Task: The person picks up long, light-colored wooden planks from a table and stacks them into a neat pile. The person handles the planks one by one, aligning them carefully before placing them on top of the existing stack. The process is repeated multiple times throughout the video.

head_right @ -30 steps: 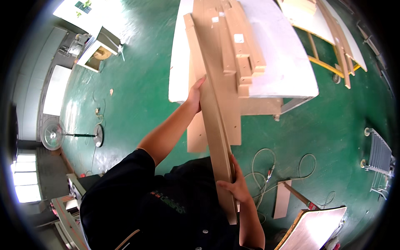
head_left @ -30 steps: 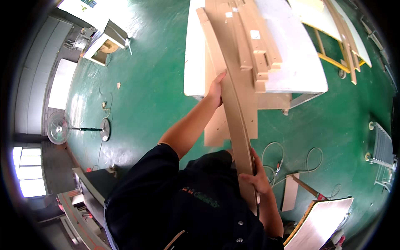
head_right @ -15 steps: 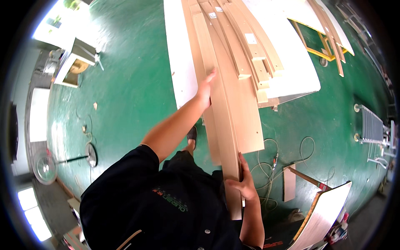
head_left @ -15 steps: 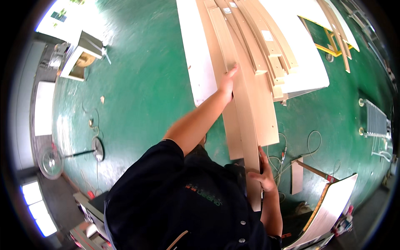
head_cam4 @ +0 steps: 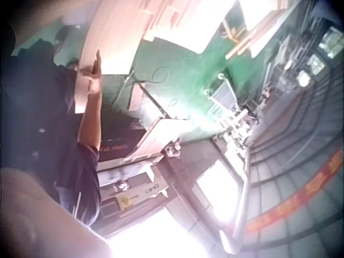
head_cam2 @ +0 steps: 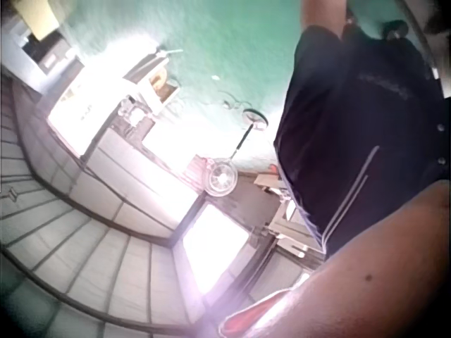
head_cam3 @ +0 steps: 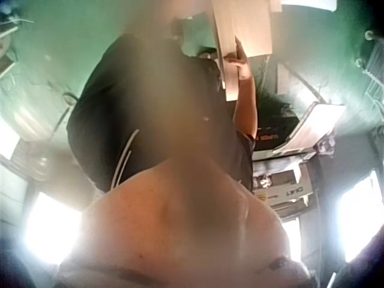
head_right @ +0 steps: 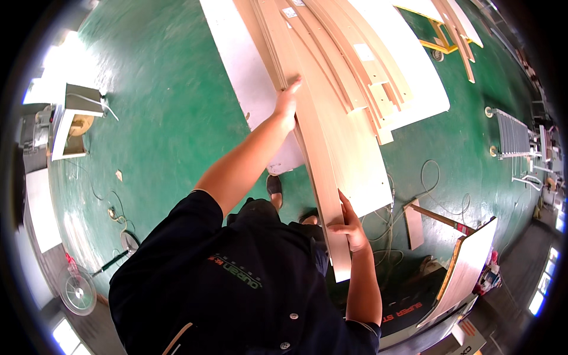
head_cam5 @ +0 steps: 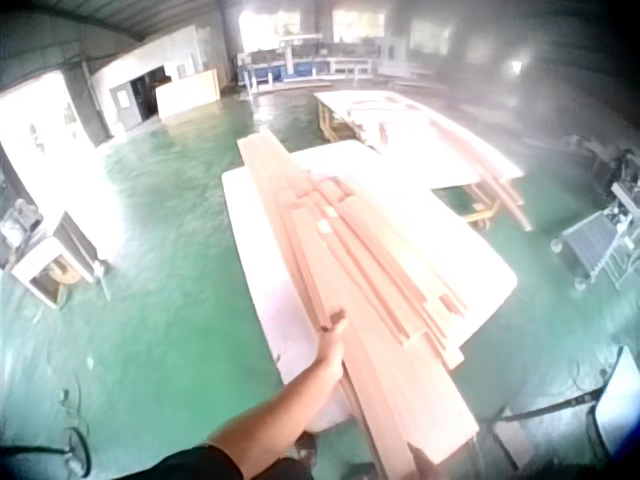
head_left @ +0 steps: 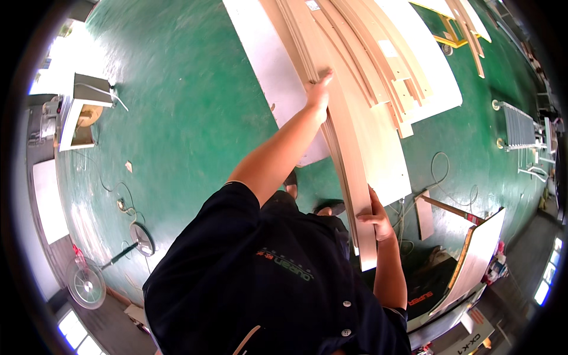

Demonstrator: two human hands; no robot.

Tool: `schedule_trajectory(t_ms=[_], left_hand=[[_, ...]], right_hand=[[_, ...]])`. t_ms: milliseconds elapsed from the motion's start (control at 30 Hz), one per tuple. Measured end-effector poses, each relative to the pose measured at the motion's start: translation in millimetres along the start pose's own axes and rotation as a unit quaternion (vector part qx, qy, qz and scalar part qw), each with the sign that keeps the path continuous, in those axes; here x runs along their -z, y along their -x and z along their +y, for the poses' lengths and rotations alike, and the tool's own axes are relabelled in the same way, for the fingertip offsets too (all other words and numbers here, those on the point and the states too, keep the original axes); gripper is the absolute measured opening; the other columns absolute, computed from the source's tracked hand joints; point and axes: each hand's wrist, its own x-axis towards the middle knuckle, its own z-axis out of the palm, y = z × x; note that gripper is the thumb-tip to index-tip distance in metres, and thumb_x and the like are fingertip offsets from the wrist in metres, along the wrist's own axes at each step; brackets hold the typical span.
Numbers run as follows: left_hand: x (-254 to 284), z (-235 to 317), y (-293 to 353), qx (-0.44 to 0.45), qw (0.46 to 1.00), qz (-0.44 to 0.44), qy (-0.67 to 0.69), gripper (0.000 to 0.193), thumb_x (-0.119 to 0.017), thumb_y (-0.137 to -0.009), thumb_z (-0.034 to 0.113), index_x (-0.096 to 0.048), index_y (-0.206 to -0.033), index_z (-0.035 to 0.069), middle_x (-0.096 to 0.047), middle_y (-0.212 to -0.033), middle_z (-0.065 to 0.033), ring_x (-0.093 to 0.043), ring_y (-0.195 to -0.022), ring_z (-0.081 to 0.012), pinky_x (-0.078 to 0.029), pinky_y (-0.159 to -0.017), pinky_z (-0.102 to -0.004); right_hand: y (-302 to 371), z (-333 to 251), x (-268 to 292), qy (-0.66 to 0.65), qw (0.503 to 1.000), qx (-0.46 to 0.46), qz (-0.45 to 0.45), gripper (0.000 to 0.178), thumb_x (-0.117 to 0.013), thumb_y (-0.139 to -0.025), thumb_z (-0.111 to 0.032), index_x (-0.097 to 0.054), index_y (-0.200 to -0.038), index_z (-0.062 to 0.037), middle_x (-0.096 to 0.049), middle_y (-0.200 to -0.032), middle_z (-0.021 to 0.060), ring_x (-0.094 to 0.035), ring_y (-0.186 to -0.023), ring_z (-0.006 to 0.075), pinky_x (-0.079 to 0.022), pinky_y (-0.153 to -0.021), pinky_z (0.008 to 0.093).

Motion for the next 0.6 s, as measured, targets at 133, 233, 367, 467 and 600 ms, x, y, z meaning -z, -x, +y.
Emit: schedule_trajectory(t_ms=[133, 233, 367, 467, 600], left_hand=[[10.6, -6.3, -47.1, 0.009, 1.0, -0.006, -0.025, 0.096, -0.075, -0.079, 0.047, -0.025, -0.143, -0.005, -0.04, -0.143, -0.0236, -0.043, -0.13, -0.0322, -0.037, -0.107, -0.0459], [13.0, -8.8, -75.8, 0.033, 0.999, -0.009, -0.035, 0.093, -0.071, -0.081, 0.048, -0.028, -0.144, -0.004, -0.039, -0.145, -0.0232, -0.044, -0.131, -0.033, -0.038, -0.107, -0.0471], [11.0, 3.5, -86.4, 0.047, 0.997, -0.021, -0.064, 0.07, -0.055, -0.09, 0.049, -0.041, -0.139, 0.001, -0.05, -0.139, -0.018, -0.051, -0.126, -0.0318, -0.041, -0.106, -0.0491], [3.0, 16.0, -60.9, 0.048, 0.993, -0.033, -0.099, 0.06, -0.044, -0.096, 0.049, -0.048, -0.136, 0.004, -0.058, -0.132, -0.014, -0.056, -0.122, -0.0307, -0.043, -0.104, -0.0513], [-5.0, 15.2, 13.0, 0.044, 0.987, -0.029, -0.15, 0.06, -0.046, -0.094, 0.05, -0.048, -0.136, 0.007, -0.059, -0.129, -0.0098, -0.057, -0.116, -0.0249, -0.045, -0.097, -0.0436]], right_hand=[[-20.6, -8.1, -5.2, 0.003, 1.0, 0.004, -0.008, 0.111, -0.067, -0.047, -0.008, -0.031, -0.152, -0.0052, -0.047, -0.143, 0.01, -0.042, -0.132, 0.0245, -0.028, -0.111, 0.0309], [-38.8, -0.3, 7.7, -0.011, 1.0, 0.015, -0.023, 0.115, -0.069, -0.048, -0.006, -0.027, -0.155, -0.0156, -0.049, -0.139, 0.0131, -0.047, -0.126, 0.0272, -0.033, -0.109, 0.0338], [-54.8, -1.0, 18.3, 0.013, 0.999, 0.019, -0.042, 0.111, -0.07, -0.051, -0.004, -0.03, -0.154, -0.0155, -0.041, -0.146, 0.0151, -0.039, -0.134, 0.0283, -0.028, -0.112, 0.0353], [-64.3, -13.0, 16.9, 0.049, 0.997, 0.033, -0.053, 0.109, -0.07, -0.053, -0.007, -0.029, -0.155, -0.018, -0.044, -0.141, 0.0186, -0.041, -0.13, 0.0291, -0.032, -0.109, 0.0347], [-81.5, -16.6, 20.1, 0.069, 0.993, 0.067, -0.061, 0.102, -0.072, -0.059, -0.012, -0.033, -0.153, -0.0174, -0.037, -0.148, 0.0219, -0.038, -0.135, 0.0304, -0.034, -0.111, 0.0373]])
